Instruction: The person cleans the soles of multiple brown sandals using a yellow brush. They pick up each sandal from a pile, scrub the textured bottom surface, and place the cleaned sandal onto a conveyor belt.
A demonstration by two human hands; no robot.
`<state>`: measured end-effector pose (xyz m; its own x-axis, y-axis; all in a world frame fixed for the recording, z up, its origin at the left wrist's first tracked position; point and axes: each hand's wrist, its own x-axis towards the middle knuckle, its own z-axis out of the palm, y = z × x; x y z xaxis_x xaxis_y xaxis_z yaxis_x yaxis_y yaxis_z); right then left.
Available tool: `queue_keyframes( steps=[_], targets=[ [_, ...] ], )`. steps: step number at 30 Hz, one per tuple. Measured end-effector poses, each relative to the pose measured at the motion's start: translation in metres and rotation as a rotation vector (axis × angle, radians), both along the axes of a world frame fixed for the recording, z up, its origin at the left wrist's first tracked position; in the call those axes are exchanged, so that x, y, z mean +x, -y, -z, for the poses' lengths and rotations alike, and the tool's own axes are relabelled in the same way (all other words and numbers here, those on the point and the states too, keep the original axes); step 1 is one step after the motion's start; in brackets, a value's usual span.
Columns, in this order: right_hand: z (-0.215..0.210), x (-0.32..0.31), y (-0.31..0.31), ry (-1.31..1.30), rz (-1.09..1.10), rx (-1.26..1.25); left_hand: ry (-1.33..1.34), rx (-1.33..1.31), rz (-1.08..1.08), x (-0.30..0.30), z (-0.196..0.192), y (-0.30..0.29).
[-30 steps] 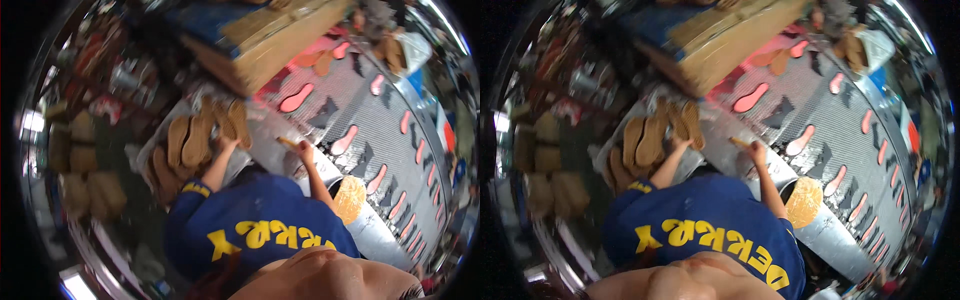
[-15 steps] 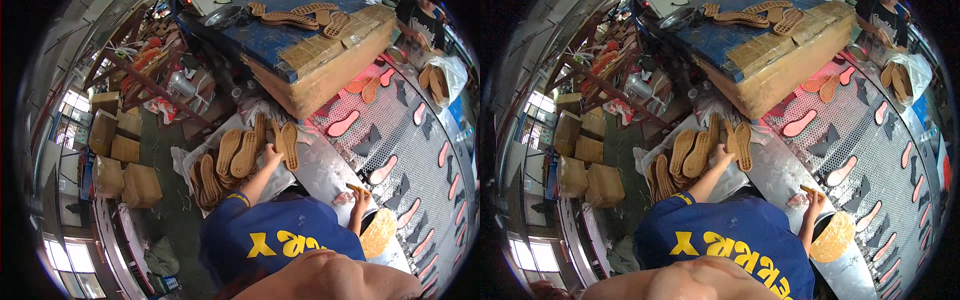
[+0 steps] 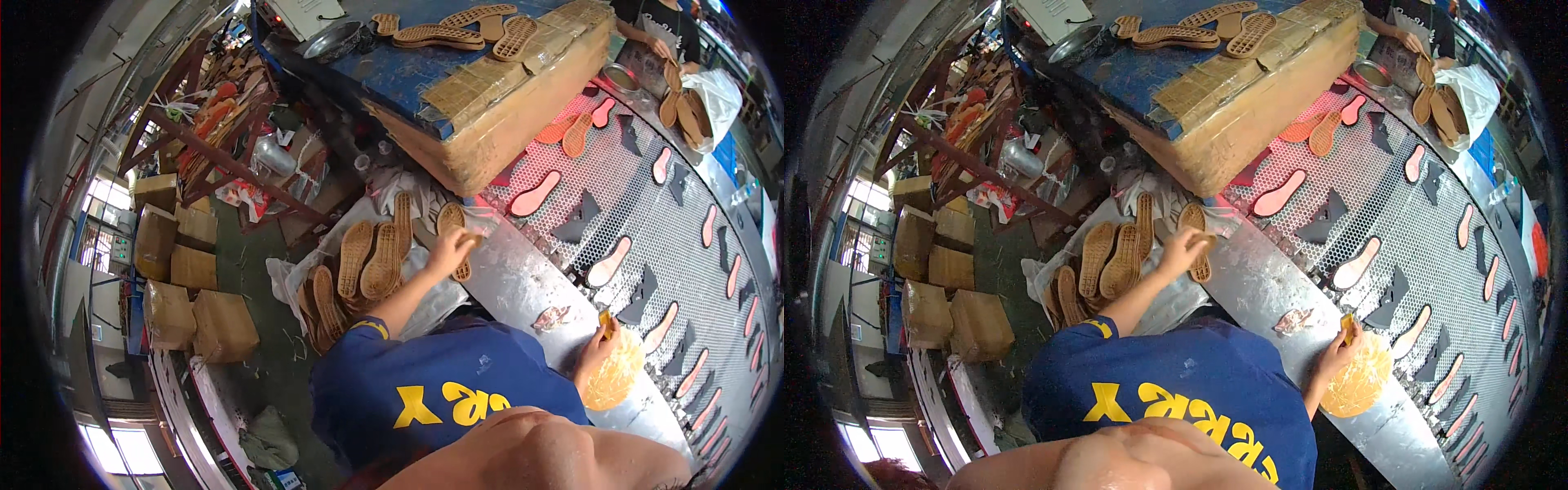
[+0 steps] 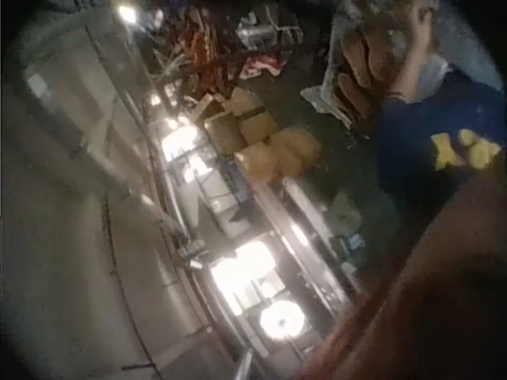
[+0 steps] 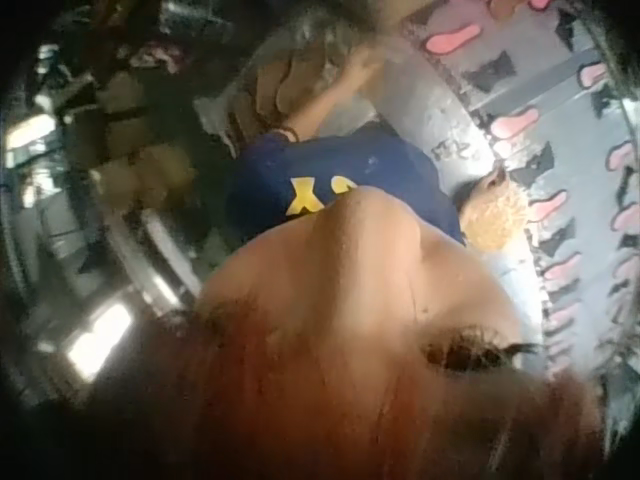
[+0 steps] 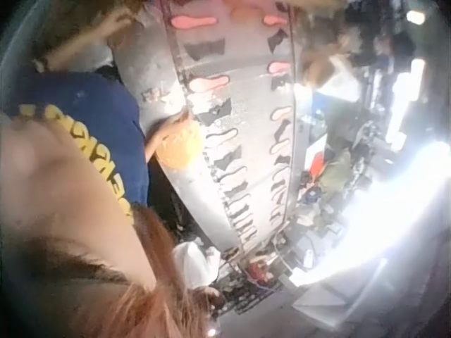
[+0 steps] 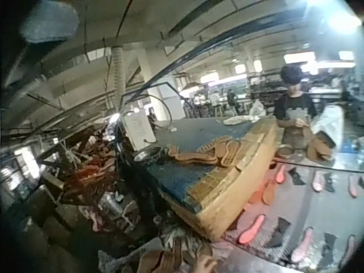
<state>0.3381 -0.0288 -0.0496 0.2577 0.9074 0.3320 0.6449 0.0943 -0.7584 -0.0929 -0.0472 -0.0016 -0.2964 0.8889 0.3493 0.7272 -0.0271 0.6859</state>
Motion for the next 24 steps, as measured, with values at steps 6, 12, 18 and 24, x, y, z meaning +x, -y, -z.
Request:
queue_keyframes(
  steps=[6, 12, 18, 24],
  targets=[
    [0.007, 0.003, 0.020, -0.165, -0.032, -0.134, 0.099, -0.089, 0.148, 0.030, 0.029, -0.011],
    [0.028, 0.001, 0.036, -0.512, 0.017, -0.300, 0.189, -0.331, 0.080, 0.021, 0.071, -0.005],
    [0.033, -0.010, 0.030, -0.668, -0.012, -0.373, -0.008, -0.542, 0.299, 0.035, 0.092, -0.012],
    [0.023, -0.009, 0.020, -0.615, -0.038, -0.358, -0.020, -0.638, 0.359, 0.054, 0.099, -0.028]
  ],
)
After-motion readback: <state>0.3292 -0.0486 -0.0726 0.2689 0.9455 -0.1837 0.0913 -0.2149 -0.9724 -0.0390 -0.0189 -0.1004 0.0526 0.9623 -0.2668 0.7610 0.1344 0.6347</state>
